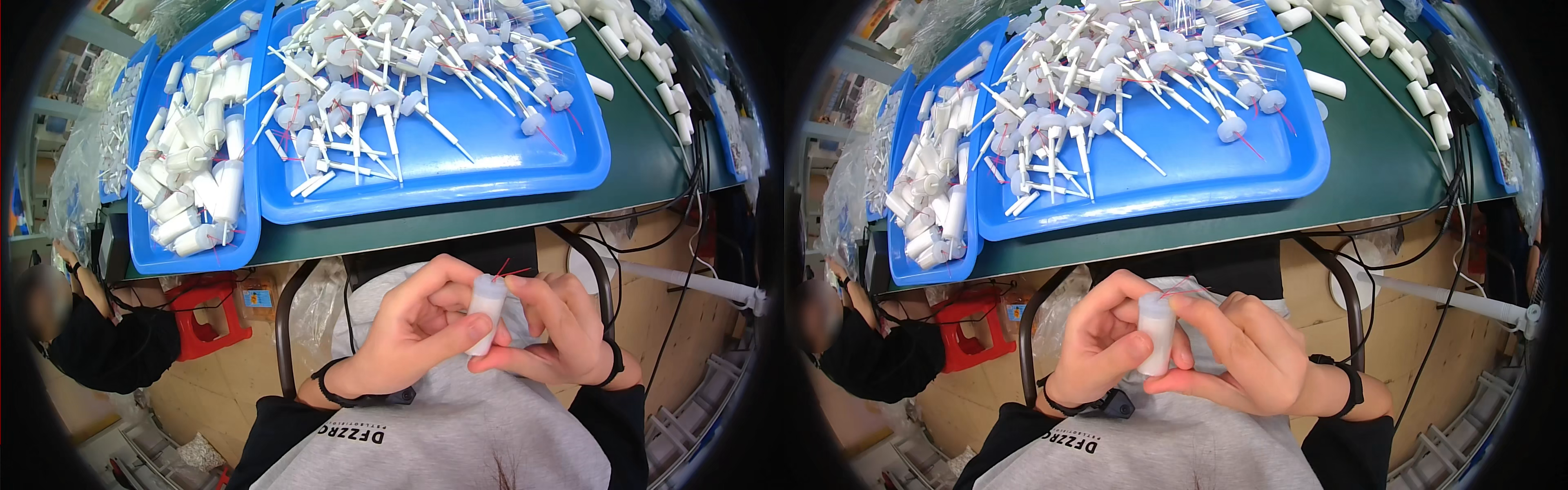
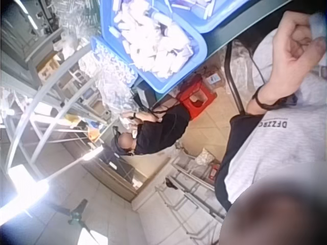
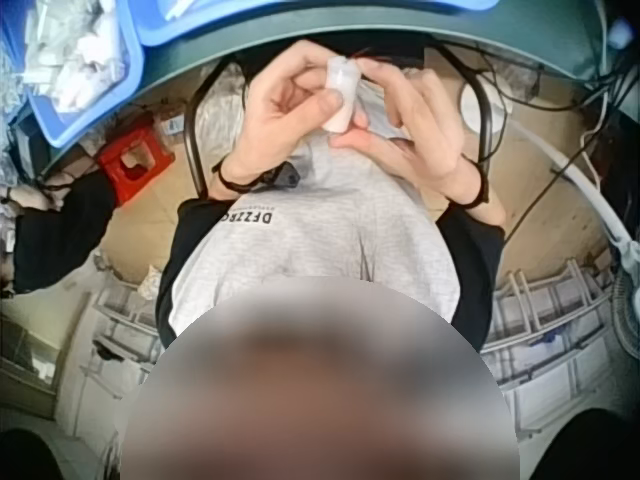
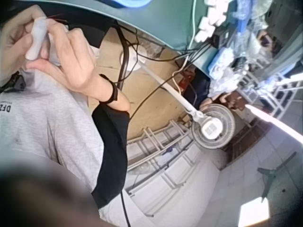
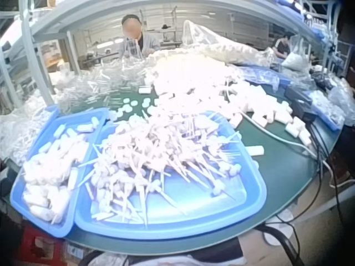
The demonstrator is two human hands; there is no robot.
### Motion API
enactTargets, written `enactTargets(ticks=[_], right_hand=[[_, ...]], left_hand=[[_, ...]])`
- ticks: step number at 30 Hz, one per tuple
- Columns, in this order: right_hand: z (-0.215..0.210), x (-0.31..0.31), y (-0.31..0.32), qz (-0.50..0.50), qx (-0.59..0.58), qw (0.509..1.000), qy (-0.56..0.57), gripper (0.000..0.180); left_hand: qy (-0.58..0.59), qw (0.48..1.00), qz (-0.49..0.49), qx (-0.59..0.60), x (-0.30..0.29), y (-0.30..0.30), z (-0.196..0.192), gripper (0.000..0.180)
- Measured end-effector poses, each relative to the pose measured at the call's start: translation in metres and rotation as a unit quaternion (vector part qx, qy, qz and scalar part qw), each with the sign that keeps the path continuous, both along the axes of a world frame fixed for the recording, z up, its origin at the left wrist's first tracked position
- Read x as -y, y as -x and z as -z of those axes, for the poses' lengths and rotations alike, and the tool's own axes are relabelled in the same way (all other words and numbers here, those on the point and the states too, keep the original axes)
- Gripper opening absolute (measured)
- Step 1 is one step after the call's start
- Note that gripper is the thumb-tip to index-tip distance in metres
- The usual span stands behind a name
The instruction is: Assembling small plastic sprayer and pump components by hand.
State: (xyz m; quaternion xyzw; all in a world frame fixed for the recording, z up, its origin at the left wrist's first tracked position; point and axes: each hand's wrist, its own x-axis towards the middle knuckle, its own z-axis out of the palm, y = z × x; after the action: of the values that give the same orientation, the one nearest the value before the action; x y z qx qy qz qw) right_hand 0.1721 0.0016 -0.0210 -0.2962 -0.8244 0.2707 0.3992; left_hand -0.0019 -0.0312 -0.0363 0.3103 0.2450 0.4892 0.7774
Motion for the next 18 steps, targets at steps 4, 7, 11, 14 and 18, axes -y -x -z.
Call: enactTargets(ticks=[4,7,11,14,18], right_hand=[[0.007,-0.001,-0.002,-0.031,0.014,0.998,-0.045,0.078],[0.001,-0.002,0.0,-0.017,0.028,0.999,-0.035,0.08],[0.002,0.001,-0.001,-0.016,0.014,1.0,-0.022,0.069],[-0.001,0.001,-0.007,-0.04,-0.006,0.999,-0.02,0.071],[-0.006,0.003,-0.008,-0.088,0.005,0.996,0.01,0.068]], left_hand=[[-0.002,1.0,-0.012,-0.002,0.001,0.003,-0.003,0.024],[-0.025,1.0,0.005,-0.013,0.0,0.007,-0.003,0.025],[-0.085,0.985,0.012,-0.15,-0.01,0.02,-0.021,0.025],[-0.299,0.897,0.022,-0.326,-0.027,0.061,-0.052,0.042],[-0.379,0.809,-0.164,-0.419,0.006,0.132,-0.117,0.037]])
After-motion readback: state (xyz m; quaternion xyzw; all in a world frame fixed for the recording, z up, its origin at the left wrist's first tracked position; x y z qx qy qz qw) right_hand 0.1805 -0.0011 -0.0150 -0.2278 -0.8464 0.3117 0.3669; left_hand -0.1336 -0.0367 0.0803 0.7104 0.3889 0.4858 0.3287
